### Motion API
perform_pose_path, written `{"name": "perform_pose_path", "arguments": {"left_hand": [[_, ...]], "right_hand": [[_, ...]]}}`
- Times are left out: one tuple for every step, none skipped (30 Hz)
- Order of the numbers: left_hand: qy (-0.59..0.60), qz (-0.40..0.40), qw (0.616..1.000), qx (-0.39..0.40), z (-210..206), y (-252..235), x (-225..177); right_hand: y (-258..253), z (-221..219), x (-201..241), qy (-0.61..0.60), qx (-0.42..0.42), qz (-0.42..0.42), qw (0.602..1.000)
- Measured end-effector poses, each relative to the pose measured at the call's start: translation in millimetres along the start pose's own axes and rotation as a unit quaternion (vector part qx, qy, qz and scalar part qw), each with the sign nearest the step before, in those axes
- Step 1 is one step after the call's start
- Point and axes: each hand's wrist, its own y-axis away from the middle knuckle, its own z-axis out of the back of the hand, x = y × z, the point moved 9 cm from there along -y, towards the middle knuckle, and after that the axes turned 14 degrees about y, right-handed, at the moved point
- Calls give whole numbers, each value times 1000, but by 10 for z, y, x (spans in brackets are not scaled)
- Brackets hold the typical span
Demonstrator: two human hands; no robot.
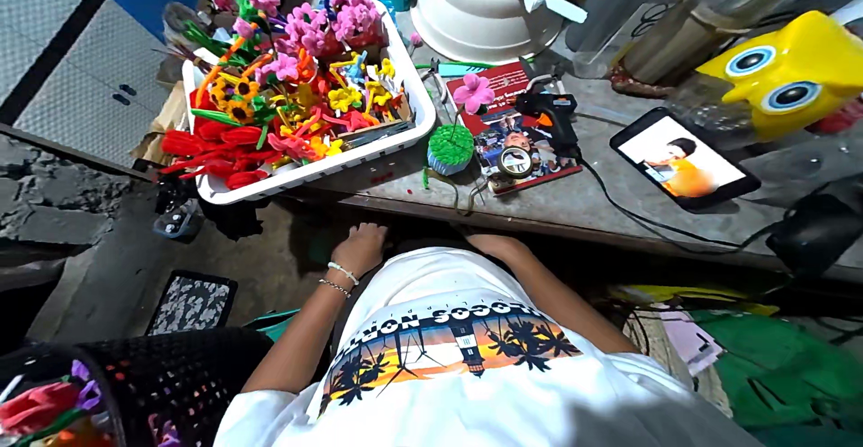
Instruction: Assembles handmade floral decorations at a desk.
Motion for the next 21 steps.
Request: {"name": "perform_pose_path", "arguments": {"left_hand": [[-3,-7,1000,-21,-23,-22,-4],[3,-18,999,-27,-41,-38,-29],[16,-30,999,-21,-35,-45,-77],[32,-40,999,-14,-17,-41,-124],[44,-45,998,-8,-3,-17,-153],[61,-53,997,-5,17,13,-157],[94,-70,993,-3,55,47,-140],[131,-89,987,4,113,91,-117],[160,-106,981,18,178,143,-86],[178,-121,976,38,225,199,-53],[187,-132,971,66,231,256,-31],[186,-135,969,93,194,302,-26],[172,-122,970,118,134,330,-27],[146,-98,975,137,75,338,-16],[119,-64,978,156,34,343,-1],[103,-33,979,172,17,352,11],[91,-8,979,181,27,361,24],[84,10,981,176,62,364,35],[82,25,984,158,113,367,45],[76,40,987,134,166,374,66],[64,56,990,110,222,394,86]], "right_hand": [[-42,-24,-73,13,-20,-41,999],[-53,-39,-114,22,-23,-75,997],[-75,-47,-140,32,-17,-99,994],[-80,-27,-147,42,-21,-108,993],[-89,-19,-141,54,-16,-100,993],[-86,-4,-137,66,-28,-78,994],[-57,19,-142,69,-48,-44,995],[6,37,-154,57,-36,-20,998],[100,44,-181,34,7,-13,999],[193,21,-217,13,59,-6,998],[253,-38,-248,5,96,10,995],[294,-90,-252,13,107,28,994],[325,-99,-222,30,102,36,994],[361,-54,-158,52,89,35,994],[397,26,-66,74,77,37,994],[426,110,53,95,65,58,992],[459,197,203,108,56,96,988],[509,286,382,115,51,146,981],[584,384,586,110,45,207,971],[684,499,804,97,32,273,957],[790,626,1016,81,11,338,938]]}}
